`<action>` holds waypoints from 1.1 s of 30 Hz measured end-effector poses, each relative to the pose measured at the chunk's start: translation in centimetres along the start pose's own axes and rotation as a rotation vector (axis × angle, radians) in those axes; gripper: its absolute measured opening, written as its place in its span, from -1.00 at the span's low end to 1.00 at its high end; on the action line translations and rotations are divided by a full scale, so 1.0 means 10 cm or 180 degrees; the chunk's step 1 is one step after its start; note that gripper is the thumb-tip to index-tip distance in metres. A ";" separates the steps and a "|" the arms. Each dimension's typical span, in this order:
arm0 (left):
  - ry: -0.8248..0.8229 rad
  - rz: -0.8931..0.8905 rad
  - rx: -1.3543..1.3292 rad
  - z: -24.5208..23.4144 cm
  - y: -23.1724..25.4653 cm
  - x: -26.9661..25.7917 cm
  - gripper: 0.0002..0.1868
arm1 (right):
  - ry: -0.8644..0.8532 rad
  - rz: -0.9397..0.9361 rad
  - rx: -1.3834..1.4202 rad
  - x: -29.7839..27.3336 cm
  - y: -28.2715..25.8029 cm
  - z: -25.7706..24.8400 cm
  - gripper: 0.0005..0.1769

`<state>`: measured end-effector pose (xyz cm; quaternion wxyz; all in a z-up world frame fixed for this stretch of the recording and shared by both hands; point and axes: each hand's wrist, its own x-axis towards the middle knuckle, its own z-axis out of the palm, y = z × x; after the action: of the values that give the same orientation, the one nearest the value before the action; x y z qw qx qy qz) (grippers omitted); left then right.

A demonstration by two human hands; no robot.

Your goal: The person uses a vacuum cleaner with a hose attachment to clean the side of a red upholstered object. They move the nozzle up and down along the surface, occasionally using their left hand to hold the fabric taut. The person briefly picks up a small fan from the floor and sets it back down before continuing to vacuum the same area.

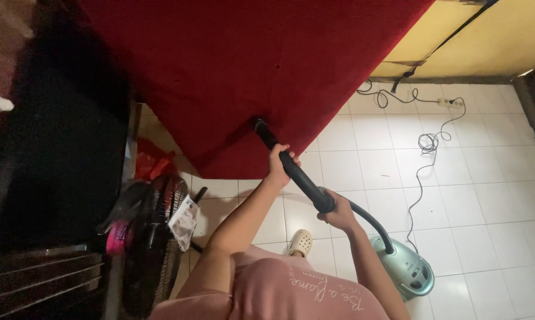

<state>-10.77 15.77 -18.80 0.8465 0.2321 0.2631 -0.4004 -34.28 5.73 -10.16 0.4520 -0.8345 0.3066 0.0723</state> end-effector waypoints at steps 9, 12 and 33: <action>0.0226 0.0136 -0.0153 -0.73 0.47 -0.32 -0.74 | -0.0173 -0.0102 -0.0217 0.04 -0.04 0.67 -0.32; 0.0294 0.0295 -0.0263 -0.84 0.75 -0.37 -0.75 | -0.0295 -0.0102 -0.0388 0.29 0.01 0.86 -0.26; 0.0111 0.0388 -0.0314 -0.19 0.78 -0.25 -0.65 | 0.0076 0.0090 0.0537 0.20 -0.69 0.43 -0.48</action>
<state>-6.42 22.75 -17.21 0.8750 0.2126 0.2827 -0.3305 -28.03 11.12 -8.54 0.5160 -0.7898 0.3288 0.0427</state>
